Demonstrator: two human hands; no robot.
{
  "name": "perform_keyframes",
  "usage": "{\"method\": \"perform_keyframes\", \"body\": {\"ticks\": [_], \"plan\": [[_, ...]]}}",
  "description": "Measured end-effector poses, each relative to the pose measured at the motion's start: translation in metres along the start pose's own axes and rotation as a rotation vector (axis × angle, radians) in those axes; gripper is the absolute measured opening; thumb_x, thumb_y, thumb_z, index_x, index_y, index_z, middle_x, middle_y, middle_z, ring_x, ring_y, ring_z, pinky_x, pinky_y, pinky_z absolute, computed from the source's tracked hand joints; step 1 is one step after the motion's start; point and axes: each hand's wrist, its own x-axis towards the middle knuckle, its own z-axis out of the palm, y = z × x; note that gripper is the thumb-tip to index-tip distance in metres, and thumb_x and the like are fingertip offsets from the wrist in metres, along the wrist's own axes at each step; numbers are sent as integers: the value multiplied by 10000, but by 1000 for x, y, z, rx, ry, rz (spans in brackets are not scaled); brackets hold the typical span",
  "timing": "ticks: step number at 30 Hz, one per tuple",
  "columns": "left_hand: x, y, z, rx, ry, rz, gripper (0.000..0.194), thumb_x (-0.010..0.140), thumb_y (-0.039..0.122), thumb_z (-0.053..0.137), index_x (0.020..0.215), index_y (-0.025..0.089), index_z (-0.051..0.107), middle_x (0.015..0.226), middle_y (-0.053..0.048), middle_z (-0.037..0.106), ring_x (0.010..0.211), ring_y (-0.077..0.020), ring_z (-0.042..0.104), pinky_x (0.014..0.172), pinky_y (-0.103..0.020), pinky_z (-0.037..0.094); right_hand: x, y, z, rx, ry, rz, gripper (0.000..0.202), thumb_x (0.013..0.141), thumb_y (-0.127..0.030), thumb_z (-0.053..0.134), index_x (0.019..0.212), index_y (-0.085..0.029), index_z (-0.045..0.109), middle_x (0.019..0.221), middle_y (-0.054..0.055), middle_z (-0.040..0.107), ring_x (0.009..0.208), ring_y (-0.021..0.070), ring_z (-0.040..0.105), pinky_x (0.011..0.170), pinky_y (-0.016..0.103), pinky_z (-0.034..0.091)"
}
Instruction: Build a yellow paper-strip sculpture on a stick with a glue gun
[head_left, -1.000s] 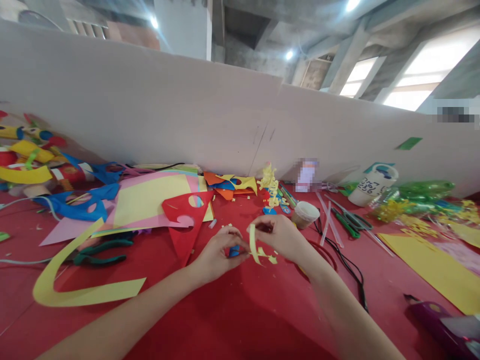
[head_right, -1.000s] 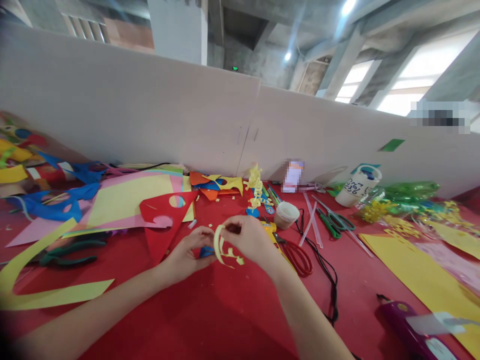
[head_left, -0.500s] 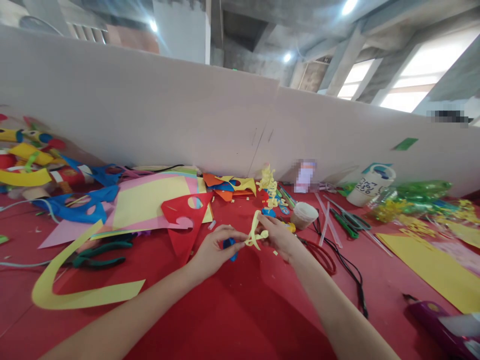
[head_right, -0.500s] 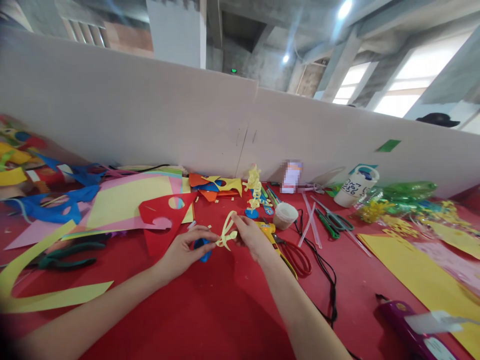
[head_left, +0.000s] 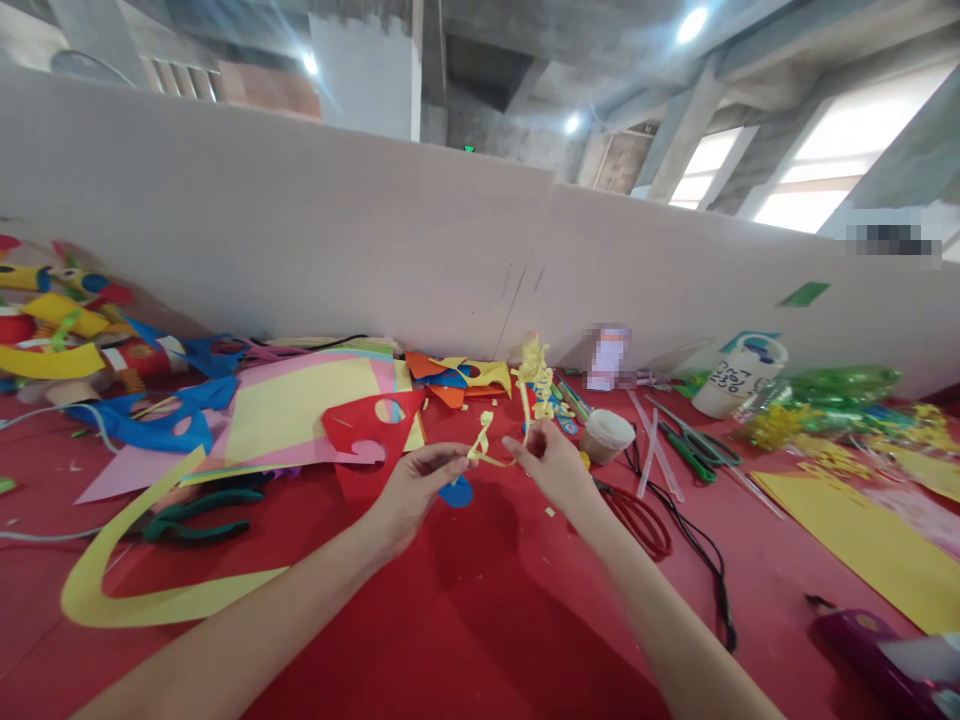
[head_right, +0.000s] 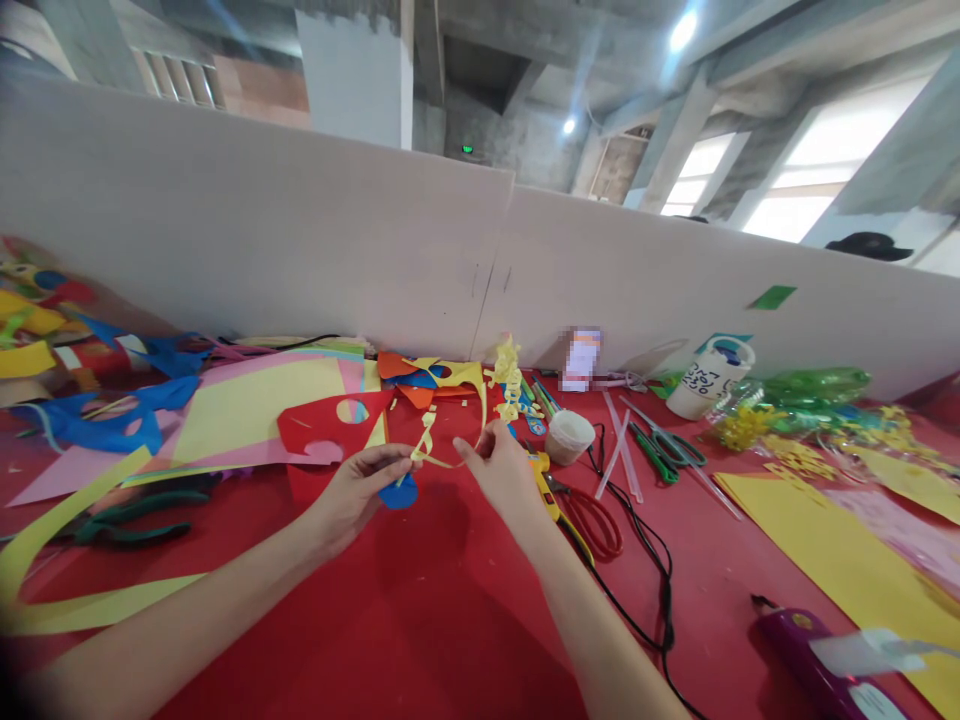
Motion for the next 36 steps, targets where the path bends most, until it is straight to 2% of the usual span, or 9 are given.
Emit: {"method": "perform_keyframes", "body": {"ticks": [2, 5, 8, 12, 14, 18, 22, 26, 36], "plan": [[1, 2, 0, -59, 17, -16, 210, 567, 221, 790, 758, 182, 712, 719, -4, 712, 694, -103, 630, 645, -176, 470, -2, -8, -3, 25, 67, -133, 279, 773, -449, 539, 694, -194, 456, 640, -11, 490, 573, 132, 472, 538, 250, 383], [1, 6, 0, -105, 16, -23, 202, 572, 203, 788, 756, 173, 709, 715, -5, 712, 699, -102, 635, 636, -170, 475, -7, -17, -3, 81, -44, -312, 236, 836, -393, 493, 819, -175, 583, 855, 55, 559, 826, 166, 541, 739, 289, 440], [1, 8, 0, -140, 22, -17, 211, 562, 196, 793, 752, 168, 707, 714, -9, 711, 708, -112, 641, 633, -179, 481, -12, -22, -3, 50, -111, -387, 245, 811, -380, 560, 956, -204, 647, 1076, 87, 528, 1057, 202, 486, 918, 352, 382], [3, 8, -2, -167, 48, -7, 203, 558, 187, 792, 739, 167, 705, 703, -4, 706, 687, -111, 639, 637, -188, 485, -13, -23, -6, -64, -37, -401, 187, 754, -379, 635, 811, -214, 701, 1199, 89, 484, 1135, 257, 431, 959, 426, 341], [4, 7, -3, -165, 43, -10, 201, 574, 188, 784, 757, 170, 704, 720, -5, 709, 701, -107, 639, 649, -185, 481, -13, -25, -6, -45, -73, -410, 159, 795, -329, 592, 785, -216, 703, 1156, 81, 532, 1097, 240, 467, 942, 419, 357], [3, 6, -2, -156, 31, -25, 248, 581, 180, 780, 814, 178, 698, 752, -10, 714, 743, -121, 647, 677, -196, 480, -15, -27, 1, 111, -221, -324, 168, 816, -256, 546, 908, -204, 676, 918, 57, 657, 873, 188, 589, 809, 343, 450], [2, 5, -1, -138, 23, -35, 253, 581, 187, 781, 818, 161, 697, 746, -25, 713, 712, -132, 650, 664, -210, 489, -16, -23, 13, 337, -256, -164, 220, 772, -327, 587, 909, -166, 646, 882, 59, 686, 825, 194, 626, 765, 323, 479], [2, 4, -2, -127, 20, -32, 209, 596, 201, 775, 787, 164, 701, 752, -20, 713, 687, -120, 642, 657, -210, 491, -14, -20, 18, 561, -360, -90, 257, 763, -379, 576, 890, -162, 627, 847, 58, 697, 803, 181, 650, 768, 310, 492], [1, 3, 0, -98, 20, -27, 249, 599, 205, 772, 837, 182, 703, 761, -26, 716, 710, -132, 642, 665, -223, 484, -14, -24, 15, 570, -322, 16, 262, 735, -400, 579, 809, -159, 648, 720, 54, 711, 712, 195, 671, 723, 324, 510]]}}
